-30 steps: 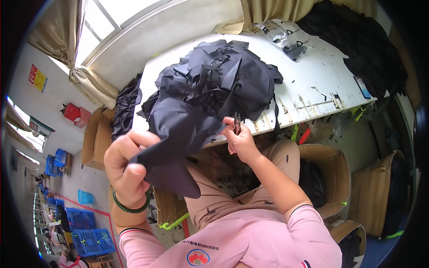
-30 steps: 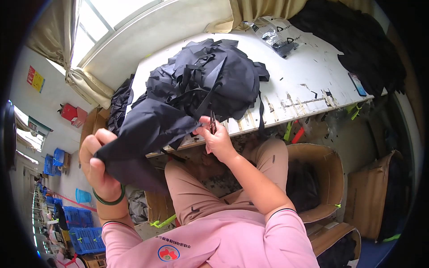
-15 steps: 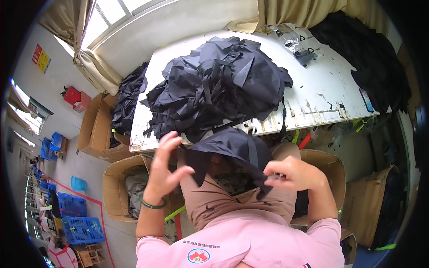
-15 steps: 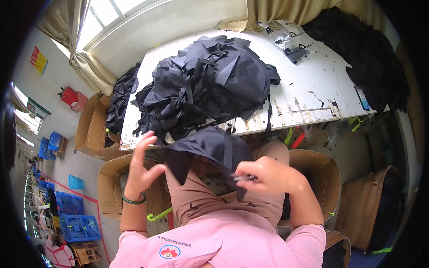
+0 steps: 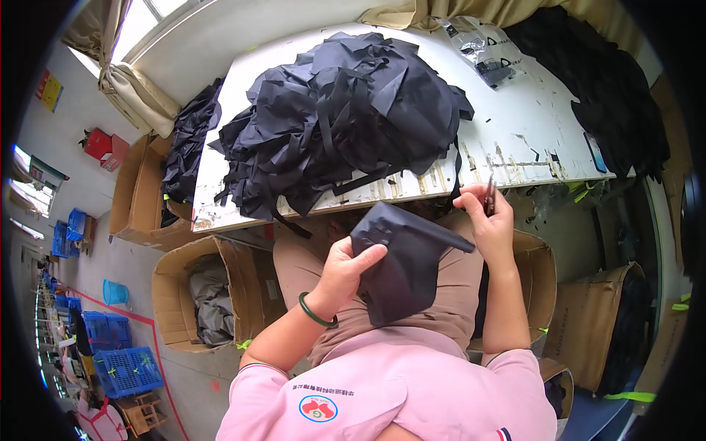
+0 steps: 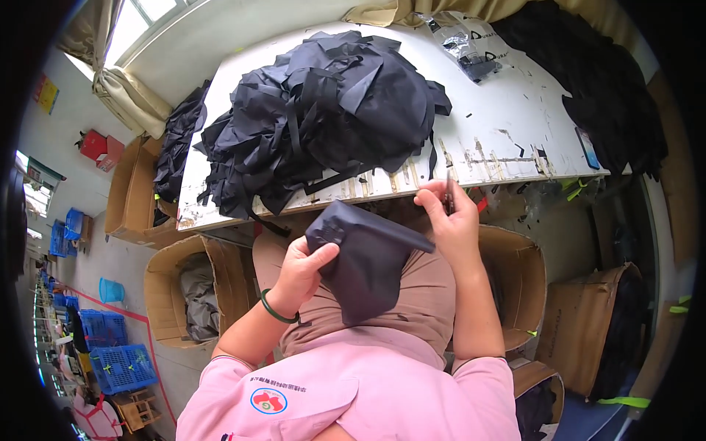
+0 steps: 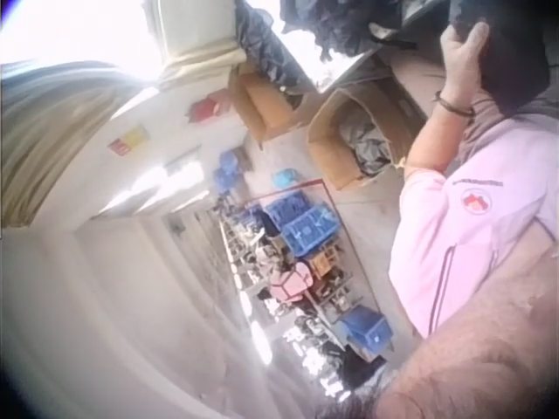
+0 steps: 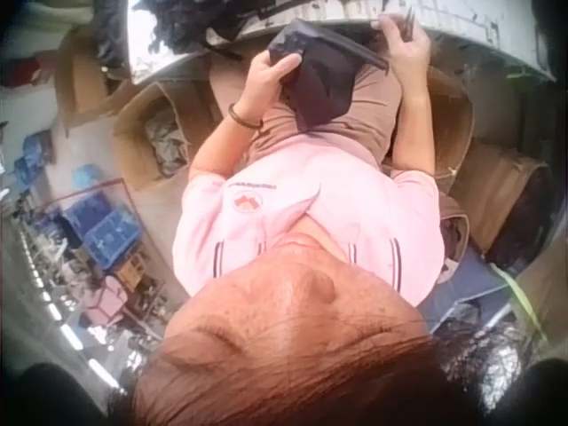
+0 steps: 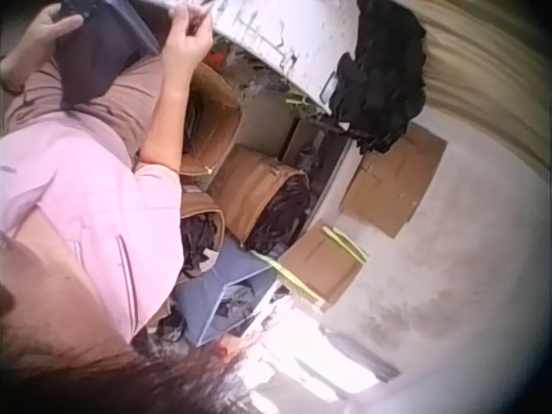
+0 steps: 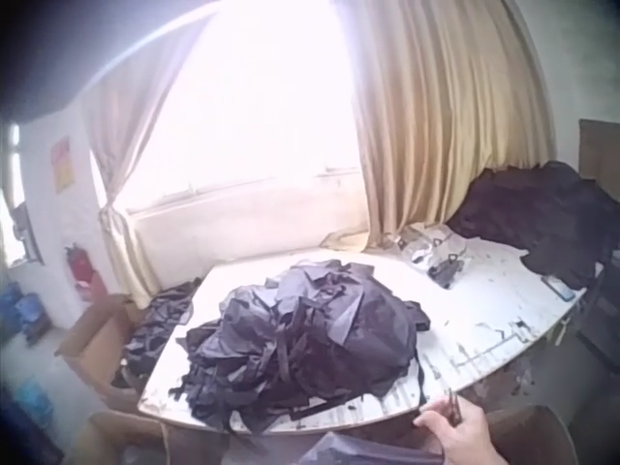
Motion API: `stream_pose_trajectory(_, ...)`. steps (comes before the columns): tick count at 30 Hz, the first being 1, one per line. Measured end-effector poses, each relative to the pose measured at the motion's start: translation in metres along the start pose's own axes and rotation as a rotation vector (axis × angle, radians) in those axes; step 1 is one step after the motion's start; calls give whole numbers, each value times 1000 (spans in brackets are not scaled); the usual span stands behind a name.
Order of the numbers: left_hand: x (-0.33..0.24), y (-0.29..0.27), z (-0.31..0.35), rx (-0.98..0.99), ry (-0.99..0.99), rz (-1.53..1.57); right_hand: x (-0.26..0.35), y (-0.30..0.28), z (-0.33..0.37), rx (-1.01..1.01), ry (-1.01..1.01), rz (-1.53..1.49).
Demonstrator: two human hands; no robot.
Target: Manually trimming small black fabric pieces using scissors at a workshop table.
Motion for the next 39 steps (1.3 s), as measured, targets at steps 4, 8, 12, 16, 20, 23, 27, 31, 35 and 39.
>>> stream_pose_trajectory(4,8,-14,-6,-117,86,133,-36,22,35,104,224,-401)
stream_pose_trajectory(8,15,-13,-6,-138,72,234,-53,58,53,194,367,-488)
stream_pose_trajectory(12,22,-14,-6,-126,69,232,-84,86,60,299,538,-713)
stream_pose_trajectory(16,10,-20,-4,-130,62,211,-51,73,53,208,661,-619)
stream_pose_trajectory(20,-2,-36,-2,-131,72,175,-38,53,42,149,480,-588)
stream_pose_trajectory(23,-6,-36,-2,-100,83,145,-56,48,37,81,410,-300)
stream_pose_trajectory(27,-3,-24,-6,-3,61,207,-62,72,53,290,733,-730)
stream_pose_trajectory(31,0,-32,-9,-125,138,110,-43,58,42,175,498,-701)
stream_pose_trajectory(35,-6,-45,-9,-219,178,65,-33,39,35,110,376,-616)
stream_pose_trajectory(39,-3,-30,-9,-92,151,55,-55,37,35,79,428,-371)
Point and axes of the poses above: each hand's wrist, its own z-axis away from the middle knuckle, its own y-axis out of the palm, x = y × z, the point moved 3 cm from there along -z, towards the middle knuckle, and after that the axes turned 2 degrees about -z, right-handed, at the moved point
